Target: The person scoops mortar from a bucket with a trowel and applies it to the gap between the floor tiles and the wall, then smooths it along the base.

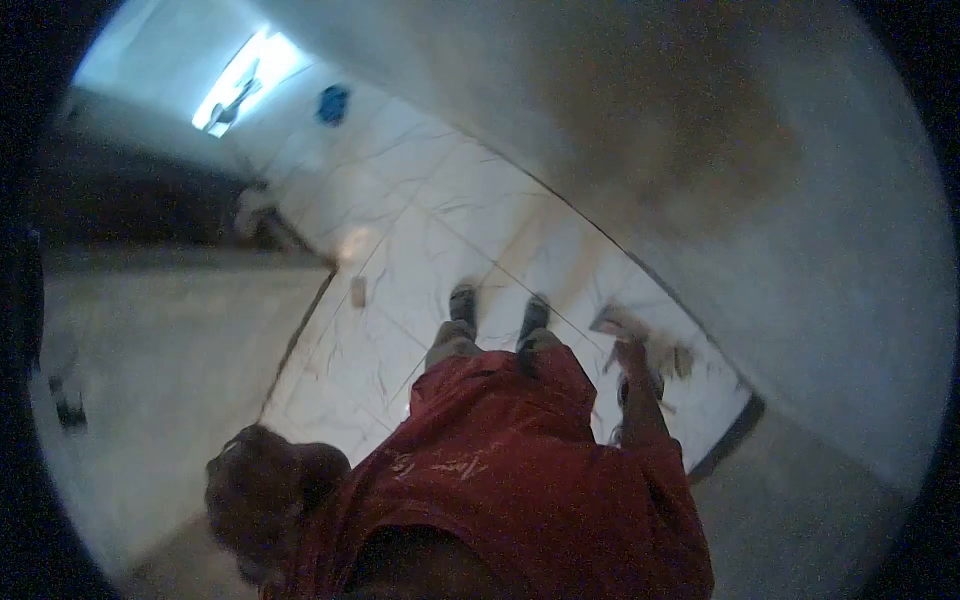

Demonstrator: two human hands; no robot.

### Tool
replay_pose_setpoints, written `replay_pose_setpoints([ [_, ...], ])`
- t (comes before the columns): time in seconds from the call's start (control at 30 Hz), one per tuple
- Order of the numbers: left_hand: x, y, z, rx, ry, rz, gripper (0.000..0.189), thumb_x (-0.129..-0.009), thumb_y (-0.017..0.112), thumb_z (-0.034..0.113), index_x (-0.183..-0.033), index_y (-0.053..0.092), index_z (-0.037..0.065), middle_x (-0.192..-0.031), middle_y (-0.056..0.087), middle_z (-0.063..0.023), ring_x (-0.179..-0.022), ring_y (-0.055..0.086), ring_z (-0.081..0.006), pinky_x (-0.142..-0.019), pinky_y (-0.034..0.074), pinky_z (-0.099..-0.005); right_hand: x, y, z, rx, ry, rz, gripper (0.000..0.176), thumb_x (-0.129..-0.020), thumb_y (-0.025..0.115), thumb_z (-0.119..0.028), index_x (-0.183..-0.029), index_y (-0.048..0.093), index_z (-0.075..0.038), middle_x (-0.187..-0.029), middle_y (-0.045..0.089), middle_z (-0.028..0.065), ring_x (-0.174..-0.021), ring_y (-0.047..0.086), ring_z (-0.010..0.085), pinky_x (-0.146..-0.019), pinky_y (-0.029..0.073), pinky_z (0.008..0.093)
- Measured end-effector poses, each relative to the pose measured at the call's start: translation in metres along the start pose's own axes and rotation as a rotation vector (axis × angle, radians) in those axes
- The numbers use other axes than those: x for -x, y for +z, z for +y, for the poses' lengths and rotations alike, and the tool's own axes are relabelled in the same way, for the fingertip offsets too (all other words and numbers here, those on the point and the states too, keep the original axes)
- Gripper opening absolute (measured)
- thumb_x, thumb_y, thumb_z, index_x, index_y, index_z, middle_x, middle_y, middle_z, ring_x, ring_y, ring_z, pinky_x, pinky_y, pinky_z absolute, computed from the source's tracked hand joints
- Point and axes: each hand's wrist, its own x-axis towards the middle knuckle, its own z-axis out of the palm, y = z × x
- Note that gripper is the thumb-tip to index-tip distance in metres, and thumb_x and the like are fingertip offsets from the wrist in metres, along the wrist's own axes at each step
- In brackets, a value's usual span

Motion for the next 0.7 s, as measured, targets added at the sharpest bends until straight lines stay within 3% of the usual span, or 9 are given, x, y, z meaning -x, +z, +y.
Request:
replay_pose_setpoints([
  [0.03, 0.005, -0.008, -0.011, -0.024, -0.060, 0.013, 0.030, -0.084, 0.051, 0.026, -0.069, 0.059, 0.000, -0.075, 0.060, -0.0107, -0.059, 0.056, -0.0242, -0.053, 0.041, -0.0330, 0.019, 0.023, 0.007, 0.094, -0.118, 0.064, 0.024, -0.079, 0.054, -0.025, -0.091, 0.064, -0.008, -0.089, 0.064, 0.0155, -0.085, 0.061, 0.0309, -0.080, 0.047, 0.0402],
  [0.1, 0.019, -0.028, -0.033, -0.163, -0.289, 0.045, 0.031, -0.084, 0.051, 0.026, -0.068, 0.059, 0.000, -0.075, 0.060, -0.0107, -0.059, 0.055, -0.0242, -0.053, 0.041, -0.0330, 0.055, 0.005, -0.059, -0.335, 0.447, 0.011, 0.023, -0.078, 0.055, -0.025, -0.091, 0.064, -0.008, -0.087, 0.064, 0.0162, -0.082, 0.061, 0.0328, -0.076, 0.048, 0.0410],
  [0.17, 0.025, -0.072, -0.061, -0.293, -0.666, -0.236, 0.037, -0.082, 0.053, 0.031, -0.076, 0.060, -0.005, -0.073, 0.060, -0.0127, -0.064, 0.058, -0.0264, -0.057, 0.044, -0.0323, 0.083, 0.041, -0.055, -0.136, 0.203, 0.192, 0.019, -0.080, 0.055, -0.024, -0.085, 0.063, -0.008, -0.078, 0.063, 0.0151, -0.075, 0.062, 0.0320, -0.065, 0.050, 0.0411],
  [0.23, 0.058, -0.114, -0.092, -0.444, -1.069, -0.502, 0.033, -0.083, 0.057, 0.031, -0.088, 0.063, -0.001, -0.082, 0.064, -0.0133, -0.071, 0.060, -0.0258, -0.064, 0.046, -0.0347, 0.096, -0.008, -0.141, -0.848, 0.805, 0.121, 0.025, -0.070, 0.065, -0.022, -0.089, 0.061, -0.005, -0.088, 0.063, 0.0126, -0.084, 0.062, 0.0276, -0.072, 0.049, 0.0393],
  [0.3, 0.112, -0.151, -0.109, -0.598, -1.383, -0.826, 0.026, -0.083, 0.059, 0.029, -0.094, 0.064, 0.005, -0.086, 0.065, -0.0134, -0.075, 0.061, -0.0261, -0.068, 0.048, -0.0357, 0.117, 0.059, -0.125, -0.049, 0.325, 0.227, 0.024, -0.066, 0.066, -0.018, -0.086, 0.061, -0.006, -0.093, 0.062, 0.0130, -0.092, 0.058, 0.0305, -0.077, 0.048, 0.0418],
  [0.33, 0.125, -0.162, -0.110, -0.549, -1.464, -0.965, 0.026, -0.083, 0.058, 0.029, -0.094, 0.064, 0.005, -0.086, 0.065, -0.0132, -0.075, 0.061, -0.0265, -0.069, 0.048, -0.0360, 0.120, 0.066, -0.134, 0.186, 0.270, 0.053, 0.021, -0.065, 0.064, -0.015, -0.083, 0.060, -0.006, -0.092, 0.062, 0.0140, -0.090, 0.059, 0.0314, -0.076, 0.049, 0.0418],
  [0.37, 0.135, -0.175, -0.111, -0.506, -1.539, -1.102, 0.026, -0.084, 0.058, 0.029, -0.094, 0.064, 0.005, -0.086, 0.065, -0.0130, -0.075, 0.062, -0.0268, -0.069, 0.048, -0.0364, 0.124, 0.096, -0.135, -0.076, 0.300, 0.314, 0.017, -0.064, 0.063, -0.014, -0.078, 0.058, -0.006, -0.086, 0.061, 0.0145, -0.086, 0.059, 0.0320, -0.074, 0.049, 0.0422],
  [0.57, 0.128, -0.225, -0.137, -0.120, -1.361, -1.244, 0.019, -0.081, 0.063, 0.018, -0.095, 0.063, 0.005, -0.088, 0.065, -0.0112, -0.076, 0.062, -0.0206, -0.071, 0.048, -0.0330, 0.108, 0.104, -0.209, -0.061, 0.323, 0.350, 0.013, -0.075, 0.052, -0.018, -0.073, 0.057, -0.007, -0.081, 0.059, 0.0137, -0.084, 0.058, 0.0317, -0.071, 0.048, 0.0427],
  [0.7, 0.094, -0.220, -0.146, 0.045, -1.255, -1.255, 0.019, -0.080, 0.064, 0.015, -0.096, 0.062, 0.005, -0.091, 0.064, -0.0111, -0.076, 0.062, -0.0185, -0.071, 0.049, -0.0317, 0.104, 0.073, -0.244, -0.055, 0.405, 0.137, 0.018, -0.078, 0.048, -0.018, -0.082, 0.060, -0.006, -0.092, 0.061, 0.0139, -0.089, 0.058, 0.0315, -0.073, 0.050, 0.0408],
])
